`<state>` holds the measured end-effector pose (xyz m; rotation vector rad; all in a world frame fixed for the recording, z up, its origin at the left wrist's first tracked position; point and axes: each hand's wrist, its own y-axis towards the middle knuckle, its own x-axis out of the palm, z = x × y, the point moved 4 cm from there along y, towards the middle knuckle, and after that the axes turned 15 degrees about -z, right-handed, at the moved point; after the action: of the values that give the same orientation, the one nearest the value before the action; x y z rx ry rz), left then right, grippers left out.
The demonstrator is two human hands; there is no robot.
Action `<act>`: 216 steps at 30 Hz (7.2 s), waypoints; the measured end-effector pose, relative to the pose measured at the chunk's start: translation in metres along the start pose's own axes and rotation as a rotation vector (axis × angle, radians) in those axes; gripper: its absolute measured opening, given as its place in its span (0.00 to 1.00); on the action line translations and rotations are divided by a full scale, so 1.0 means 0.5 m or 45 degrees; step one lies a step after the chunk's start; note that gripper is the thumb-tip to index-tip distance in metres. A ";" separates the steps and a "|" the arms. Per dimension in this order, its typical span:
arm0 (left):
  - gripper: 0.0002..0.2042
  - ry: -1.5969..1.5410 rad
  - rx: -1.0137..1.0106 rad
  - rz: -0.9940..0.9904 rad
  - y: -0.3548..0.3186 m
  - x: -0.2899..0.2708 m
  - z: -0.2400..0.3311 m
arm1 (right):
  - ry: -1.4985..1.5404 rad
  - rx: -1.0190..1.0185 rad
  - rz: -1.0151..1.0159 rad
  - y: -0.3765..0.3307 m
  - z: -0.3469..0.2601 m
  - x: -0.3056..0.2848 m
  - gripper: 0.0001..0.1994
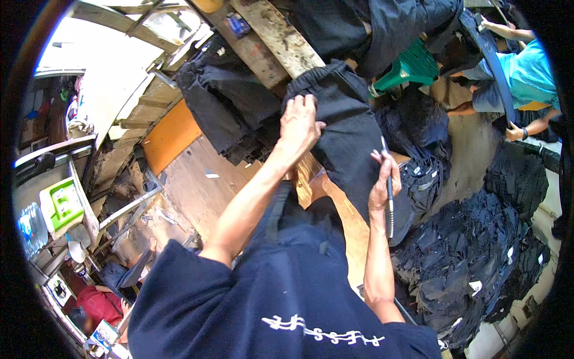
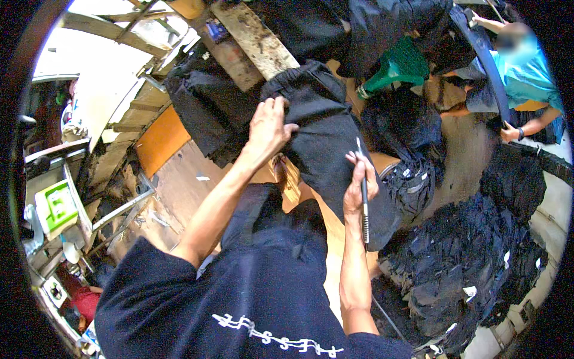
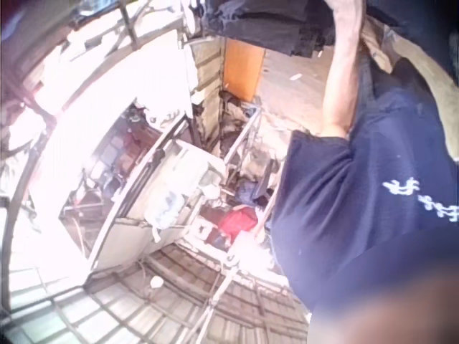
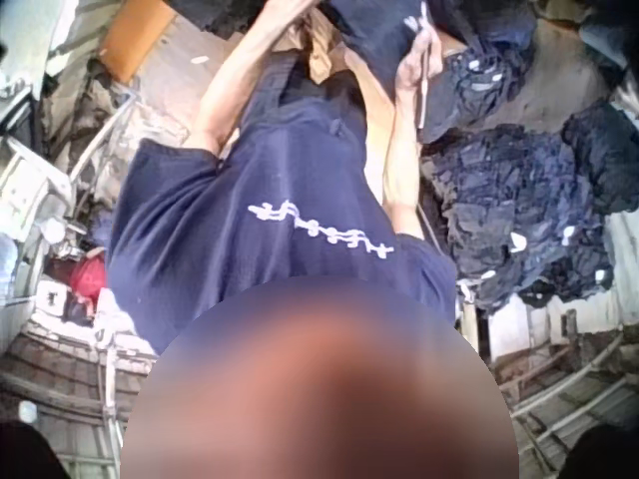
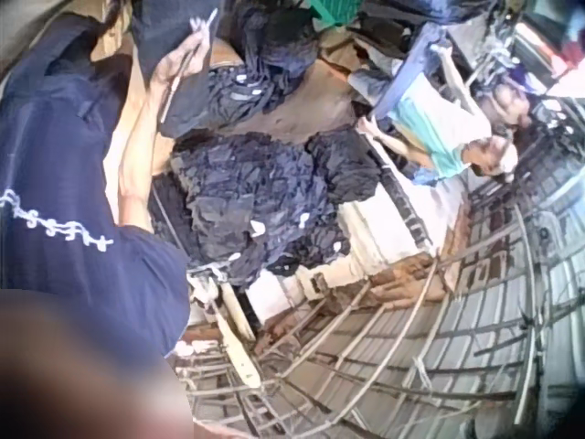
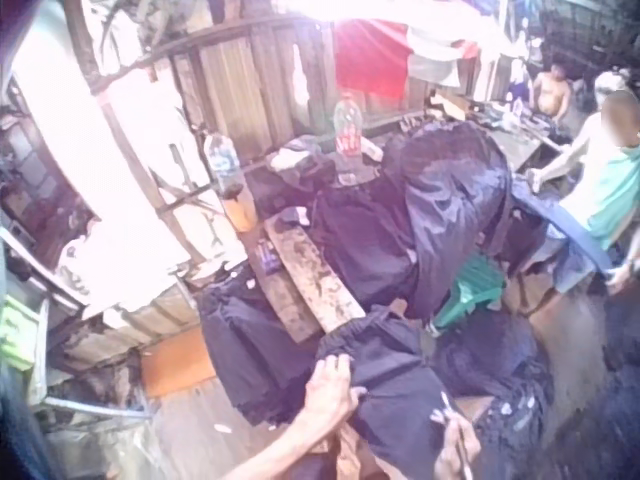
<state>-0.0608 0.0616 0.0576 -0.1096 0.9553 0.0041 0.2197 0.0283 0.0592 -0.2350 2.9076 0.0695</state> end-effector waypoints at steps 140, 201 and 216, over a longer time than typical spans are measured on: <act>0.48 -1.068 0.162 -0.166 0.006 0.064 -0.137 | -0.366 -0.318 -0.322 0.186 0.021 0.222 0.15; 0.46 -0.445 -0.227 -0.112 0.036 0.013 0.010 | -0.192 -0.180 0.063 0.080 0.034 -0.004 0.24; 0.34 0.333 0.131 0.646 0.291 -0.116 -0.229 | -0.514 -0.308 -0.187 0.163 0.015 0.186 0.27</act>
<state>-0.1950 0.1981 0.0258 0.2345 1.2217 0.4169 0.1184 0.0946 0.0334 -0.4204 2.4692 0.3974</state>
